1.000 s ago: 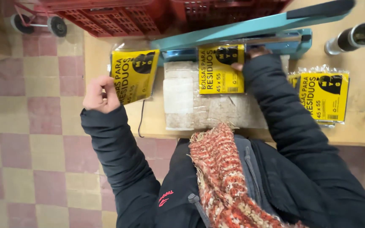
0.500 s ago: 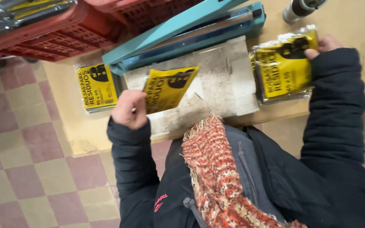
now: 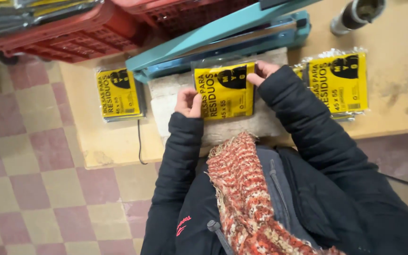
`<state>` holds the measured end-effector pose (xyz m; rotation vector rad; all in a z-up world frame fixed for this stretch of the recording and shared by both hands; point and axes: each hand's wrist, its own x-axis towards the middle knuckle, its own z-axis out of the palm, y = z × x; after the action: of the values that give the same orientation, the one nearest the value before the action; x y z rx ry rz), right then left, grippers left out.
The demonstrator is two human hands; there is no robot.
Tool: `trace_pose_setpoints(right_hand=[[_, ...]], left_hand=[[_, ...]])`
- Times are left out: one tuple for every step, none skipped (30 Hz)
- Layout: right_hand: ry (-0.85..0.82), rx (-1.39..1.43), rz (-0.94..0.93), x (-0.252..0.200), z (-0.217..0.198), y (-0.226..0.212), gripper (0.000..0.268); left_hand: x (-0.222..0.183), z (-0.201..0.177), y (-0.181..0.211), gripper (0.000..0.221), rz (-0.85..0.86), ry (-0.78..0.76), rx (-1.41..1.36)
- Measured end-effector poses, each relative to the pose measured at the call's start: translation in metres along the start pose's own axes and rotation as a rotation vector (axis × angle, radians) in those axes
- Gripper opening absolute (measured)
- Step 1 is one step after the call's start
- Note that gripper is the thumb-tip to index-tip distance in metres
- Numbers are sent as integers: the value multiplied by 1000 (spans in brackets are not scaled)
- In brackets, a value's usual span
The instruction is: Sealing individual packs of plastic trash bags using a heat sealer and organizing them into crates.
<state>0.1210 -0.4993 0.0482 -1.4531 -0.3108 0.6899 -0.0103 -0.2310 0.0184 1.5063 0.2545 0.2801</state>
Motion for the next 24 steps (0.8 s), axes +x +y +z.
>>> trace_pose_setpoints(right_hand=[[50, -80, 76, 9, 3, 3, 30], [100, -162, 151, 18, 6, 6, 27], [85, -168, 153, 22, 7, 6, 27], [52, -224, 211, 27, 8, 6, 27], [24, -280, 270, 30, 9, 6, 28], [14, -285, 272, 33, 9, 6, 28], [-13, -309, 278, 34, 10, 6, 28], [-39, -333, 285, 36, 11, 6, 29], [-42, -335, 287, 38, 13, 3, 29], [33, -384, 230, 40, 15, 0, 27], [110, -429, 172, 41, 17, -2, 26], [110, -430, 175, 44, 19, -7, 26], [212, -528, 118, 47, 22, -11, 26], [314, -626, 59, 51, 24, -16, 26], [317, -628, 59, 55, 23, -16, 26], [357, -727, 2, 60, 21, -16, 26], [392, -823, -54, 65, 21, -15, 27], [390, -823, -52, 70, 19, -9, 27], [418, -887, -132, 75, 17, -3, 26], [446, -949, -213, 79, 14, 4, 26], [444, -949, -209, 83, 14, 6, 26], [469, -1017, -245, 86, 14, 8, 24], [494, -1085, -281, 89, 14, 10, 22], [492, -1084, -277, 90, 14, 11, 22]], left_hand=[[8, -2, 3, 14, -147, 21, 56], [16, -4, 6, 18, -295, 41, 109], [25, -6, 9, 18, -296, 56, 105], [35, -8, 12, 17, -253, 43, 107], [45, -9, 14, 17, -211, 24, 109], [50, -17, 1, 17, -212, 34, 105], [55, -24, -12, 15, -178, -24, 104], [60, -30, -26, 13, -145, -82, 103], [62, -31, -25, 13, -146, -79, 101], [64, -30, -24, 12, -146, -72, 104], [66, -29, -23, 11, -148, -68, 108], [68, -26, -18, 11, -150, -68, 107], [70, -24, -13, 8, -129, -44, 137], [71, -20, -7, 7, -108, -20, 167], [75, -18, -5, 7, -107, -22, 165], [78, -15, -2, 7, -3, 14, 362], [79, -14, 1, 7, 98, 52, 560], [81, -12, 5, 7, 96, 53, 561], [82, -10, 8, 11, 106, 59, 600], [82, -7, 11, 15, 115, 64, 639], [84, -7, 9, 15, 111, 64, 639], [85, -6, 7, 18, 155, 93, 642], [86, -5, 5, 21, 199, 122, 645], [87, -5, 8, 21, 194, 122, 646]])
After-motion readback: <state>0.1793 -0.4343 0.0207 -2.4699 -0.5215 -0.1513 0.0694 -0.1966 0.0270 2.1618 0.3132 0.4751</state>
